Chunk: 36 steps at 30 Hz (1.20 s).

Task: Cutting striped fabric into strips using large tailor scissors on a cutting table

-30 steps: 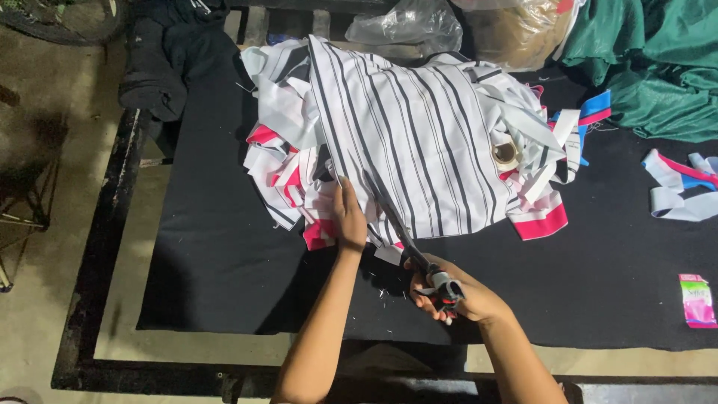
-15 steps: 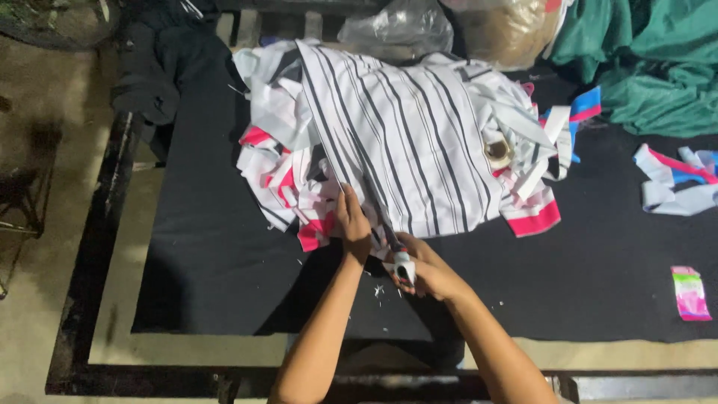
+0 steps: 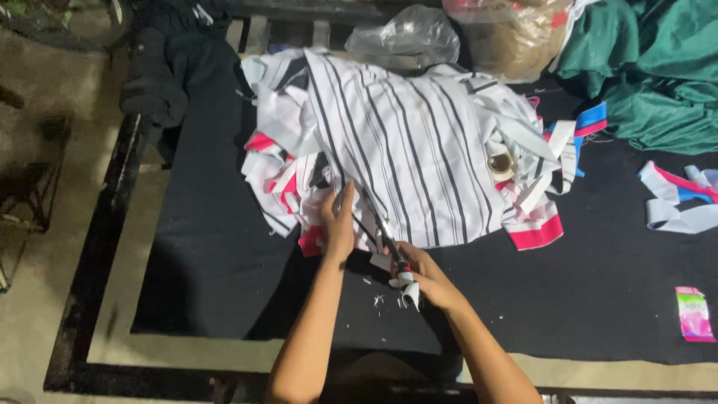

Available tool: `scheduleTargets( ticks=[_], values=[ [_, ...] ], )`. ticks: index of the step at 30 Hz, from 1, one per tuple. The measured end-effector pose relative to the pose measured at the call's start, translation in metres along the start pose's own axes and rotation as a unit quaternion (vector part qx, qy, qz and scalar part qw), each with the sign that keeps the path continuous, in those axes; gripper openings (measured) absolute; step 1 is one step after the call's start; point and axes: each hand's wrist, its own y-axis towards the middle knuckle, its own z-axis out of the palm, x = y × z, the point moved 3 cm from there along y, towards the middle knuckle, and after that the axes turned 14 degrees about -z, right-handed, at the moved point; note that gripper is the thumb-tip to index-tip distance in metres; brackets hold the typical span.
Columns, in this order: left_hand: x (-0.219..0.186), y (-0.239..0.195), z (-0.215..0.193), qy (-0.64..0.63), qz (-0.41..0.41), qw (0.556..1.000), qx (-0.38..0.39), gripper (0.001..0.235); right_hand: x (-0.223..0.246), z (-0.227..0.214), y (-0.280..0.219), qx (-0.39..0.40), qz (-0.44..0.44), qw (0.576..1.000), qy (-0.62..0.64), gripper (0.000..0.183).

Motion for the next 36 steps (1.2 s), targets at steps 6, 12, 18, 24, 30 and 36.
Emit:
scheduleTargets(
  ticks=[6,12,18,24,30,36],
  values=[
    [0.000,0.020,0.005,0.028,0.189,0.982,0.012,0.032,0.015,0.013,0.007,-0.040,-0.001,0.997,0.063,0.053],
    [0.017,0.035,0.002,-0.016,0.148,0.988,0.030,0.045,0.009,0.015,0.010,-0.043,-0.015,0.997,0.064,0.044],
    [0.033,0.060,0.001,0.020,0.171,0.985,0.020,0.037,0.014,0.021,0.009,-0.044,-0.016,0.995,0.084,0.041],
    [0.022,0.039,-0.011,0.008,0.078,0.996,0.031,0.049,0.020,0.021,0.006,-0.037,0.000,0.997,0.074,0.050],
    [0.001,0.020,0.002,0.002,-0.043,0.996,0.081,0.082,0.012,0.023,0.002,-0.035,-0.006,0.997,0.064,0.047],
    [-0.014,-0.001,0.006,0.003,-0.081,0.990,0.113,0.091,0.008,0.026,0.001,-0.027,0.021,0.998,0.046,0.048]
  ],
)
